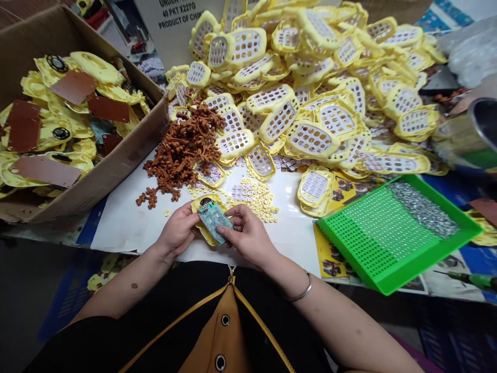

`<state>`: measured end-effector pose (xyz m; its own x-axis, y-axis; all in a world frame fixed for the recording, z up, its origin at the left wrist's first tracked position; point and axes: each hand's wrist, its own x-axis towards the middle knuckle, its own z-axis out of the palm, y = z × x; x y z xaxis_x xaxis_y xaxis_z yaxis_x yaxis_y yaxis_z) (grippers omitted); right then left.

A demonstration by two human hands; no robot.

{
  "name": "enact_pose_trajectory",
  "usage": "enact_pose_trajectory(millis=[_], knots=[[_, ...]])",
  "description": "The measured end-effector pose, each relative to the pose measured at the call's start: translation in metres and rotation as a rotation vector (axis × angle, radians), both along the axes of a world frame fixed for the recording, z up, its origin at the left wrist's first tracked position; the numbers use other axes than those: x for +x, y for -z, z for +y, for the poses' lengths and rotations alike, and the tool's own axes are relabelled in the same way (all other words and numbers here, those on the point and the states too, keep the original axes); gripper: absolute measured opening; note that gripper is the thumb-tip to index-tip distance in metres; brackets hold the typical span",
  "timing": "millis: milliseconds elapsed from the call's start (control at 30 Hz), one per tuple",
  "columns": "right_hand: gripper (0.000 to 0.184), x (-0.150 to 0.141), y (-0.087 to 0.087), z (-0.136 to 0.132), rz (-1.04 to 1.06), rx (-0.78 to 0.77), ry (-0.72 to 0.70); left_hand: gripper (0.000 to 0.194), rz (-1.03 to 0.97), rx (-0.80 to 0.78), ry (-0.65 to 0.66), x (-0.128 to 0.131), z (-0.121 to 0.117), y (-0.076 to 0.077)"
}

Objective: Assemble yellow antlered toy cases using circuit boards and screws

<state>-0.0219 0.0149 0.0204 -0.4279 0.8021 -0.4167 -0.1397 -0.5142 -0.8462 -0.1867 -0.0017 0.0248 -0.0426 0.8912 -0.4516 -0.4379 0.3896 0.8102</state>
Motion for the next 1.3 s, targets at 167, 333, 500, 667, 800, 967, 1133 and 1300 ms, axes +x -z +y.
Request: enact_pose_trajectory(millis=[167,333,500,667,800,967,1133,1300], knots=[[0.052,-0.004,0.002,-0.002,0.025,0.003,0.051,0.033,-0.009,0.011,-0.019,0.000,0.000,0.001],[0.054,-0.007,0.004,-0.004,0.047,-0.047,0.035,0.034,-0.010,-0.014,-0.013,0.000,0.000,0.000],[0.057,-0.010,0.007,-0.005,0.073,-0.063,0.102,0.034,0.000,-0.007,-0.015,0.000,0.001,0.001],[0.056,-0.008,0.006,-0.004,0.093,-0.086,0.060,0.032,0.015,0.019,0.016,-0.005,0.000,0.004],[0.054,-0.007,0.008,-0.003,0.099,-0.083,0.071,0.034,-0.104,0.022,0.126,-0.013,-0.002,0.003],[0.052,-0.011,0.017,-0.006,0.022,-0.034,0.074,0.035,-0.024,0.052,0.097,-0.009,0.000,0.004],[0.024,0.000,0.012,-0.008,-0.420,0.505,-0.075,0.033,-0.014,0.010,0.073,-0.006,0.002,0.005],[0.019,0.009,-0.003,0.011,-0.585,1.139,0.012,0.033,-0.062,-0.006,0.165,-0.009,-0.001,0.003]])
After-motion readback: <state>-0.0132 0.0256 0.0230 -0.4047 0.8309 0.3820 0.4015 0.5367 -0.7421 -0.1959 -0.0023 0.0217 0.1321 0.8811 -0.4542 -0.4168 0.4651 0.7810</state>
